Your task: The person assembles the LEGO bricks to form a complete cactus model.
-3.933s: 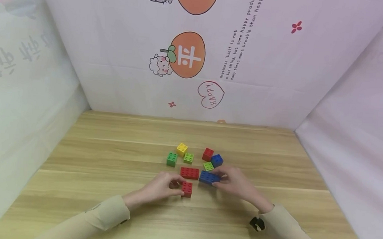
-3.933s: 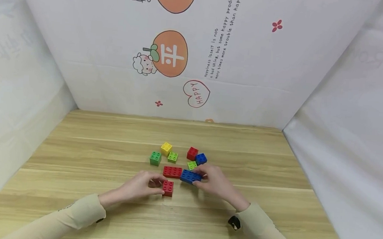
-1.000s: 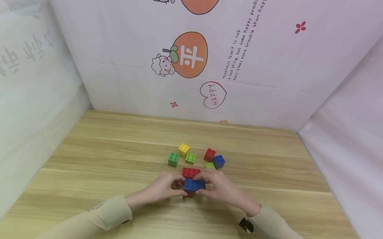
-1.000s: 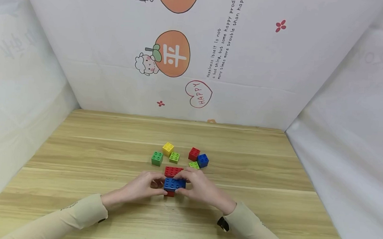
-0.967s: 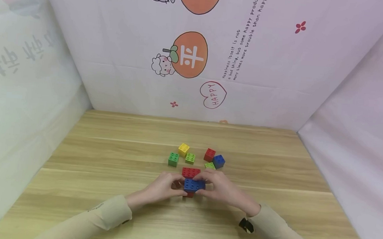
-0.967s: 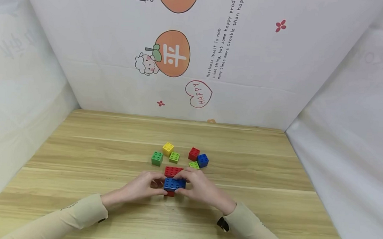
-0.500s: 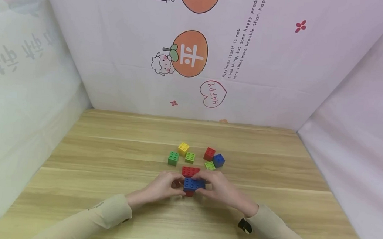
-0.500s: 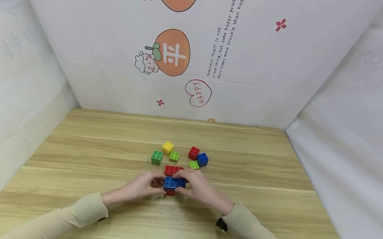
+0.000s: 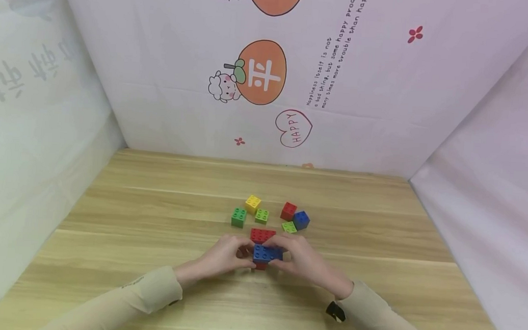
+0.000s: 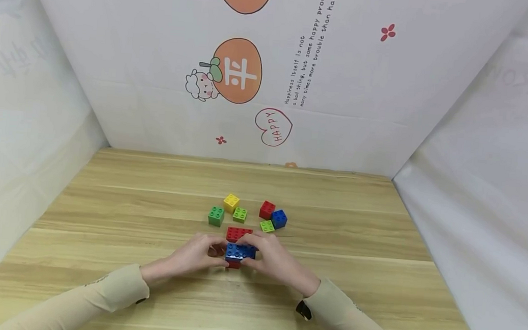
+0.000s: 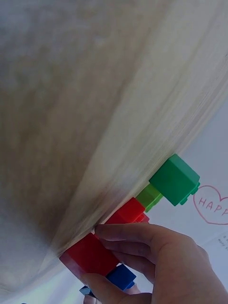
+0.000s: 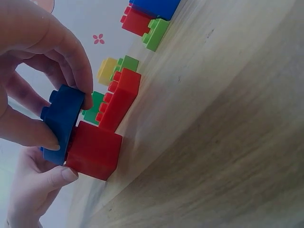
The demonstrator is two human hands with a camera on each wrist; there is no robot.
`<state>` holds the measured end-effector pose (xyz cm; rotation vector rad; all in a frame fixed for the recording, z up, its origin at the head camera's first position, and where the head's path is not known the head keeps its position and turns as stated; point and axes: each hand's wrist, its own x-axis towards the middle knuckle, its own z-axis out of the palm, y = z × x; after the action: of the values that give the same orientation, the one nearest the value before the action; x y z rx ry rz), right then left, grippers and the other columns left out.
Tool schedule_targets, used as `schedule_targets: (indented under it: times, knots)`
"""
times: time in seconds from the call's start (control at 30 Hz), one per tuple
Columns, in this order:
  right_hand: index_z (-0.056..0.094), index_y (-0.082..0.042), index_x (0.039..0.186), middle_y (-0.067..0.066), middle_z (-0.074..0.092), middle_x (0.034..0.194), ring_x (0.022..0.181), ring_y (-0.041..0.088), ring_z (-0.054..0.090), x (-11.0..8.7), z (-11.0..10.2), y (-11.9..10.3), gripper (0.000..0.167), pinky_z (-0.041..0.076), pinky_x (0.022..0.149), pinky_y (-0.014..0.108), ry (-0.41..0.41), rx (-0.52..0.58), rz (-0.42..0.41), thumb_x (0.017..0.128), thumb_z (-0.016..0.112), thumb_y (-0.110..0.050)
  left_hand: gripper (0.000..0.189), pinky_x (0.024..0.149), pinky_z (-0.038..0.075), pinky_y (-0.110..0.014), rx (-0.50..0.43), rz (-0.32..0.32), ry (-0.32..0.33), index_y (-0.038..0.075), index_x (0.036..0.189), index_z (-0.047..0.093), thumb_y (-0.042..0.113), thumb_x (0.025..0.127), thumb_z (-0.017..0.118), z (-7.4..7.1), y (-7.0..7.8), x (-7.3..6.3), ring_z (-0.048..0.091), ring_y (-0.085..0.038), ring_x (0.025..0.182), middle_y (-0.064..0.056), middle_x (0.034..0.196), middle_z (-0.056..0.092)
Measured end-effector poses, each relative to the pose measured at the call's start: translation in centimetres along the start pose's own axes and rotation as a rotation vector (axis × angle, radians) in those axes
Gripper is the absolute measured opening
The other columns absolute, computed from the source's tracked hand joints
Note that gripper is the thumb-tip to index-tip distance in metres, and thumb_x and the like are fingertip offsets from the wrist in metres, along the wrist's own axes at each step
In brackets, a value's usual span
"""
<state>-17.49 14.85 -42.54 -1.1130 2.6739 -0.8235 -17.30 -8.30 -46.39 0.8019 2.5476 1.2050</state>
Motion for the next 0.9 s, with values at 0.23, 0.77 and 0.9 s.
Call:
schedule_targets:
  times: [0.23,0.77,0.9]
  knots:
    - [0.067,-0.011,0.118,0.007,0.072,0.120,0.109,0.020,0.069,0.05,0.05,0.10,0.035,0.059,0.092,0.032,0.000,-0.015,-0.009,0.085,0.078,-0.015,0.024,0.077,0.058,-0.021,0.028,0.001,0.000,0.007,0.105,0.072,0.015,0.083,0.079,0.07,0.05,0.06,0.068,-0.013,0.087,-0.005,0.100,0.076]
    - [0.067,-0.010,0.118,0.007,0.073,0.116,0.107,0.021,0.069,0.55,0.14,0.09,0.035,0.059,0.090,0.034,-0.009,-0.005,-0.017,0.084,0.078,-0.012,0.025,0.077,0.058,-0.023,0.027,-0.005,0.004,0.007,0.105,0.073,0.016,0.083,0.080,-0.02,-0.06,0.11,0.069,-0.012,0.086,-0.004,0.100,0.076]
    - [0.067,-0.010,0.118,0.008,0.072,0.118,0.108,0.022,0.069,0.54,0.22,0.00,0.035,0.059,0.091,0.036,-0.016,-0.011,-0.009,0.084,0.078,-0.011,0.026,0.077,0.058,-0.022,0.028,-0.007,0.005,0.008,0.105,0.073,0.017,0.083,0.080,0.04,-0.22,0.15,0.068,-0.012,0.086,-0.003,0.099,0.076]
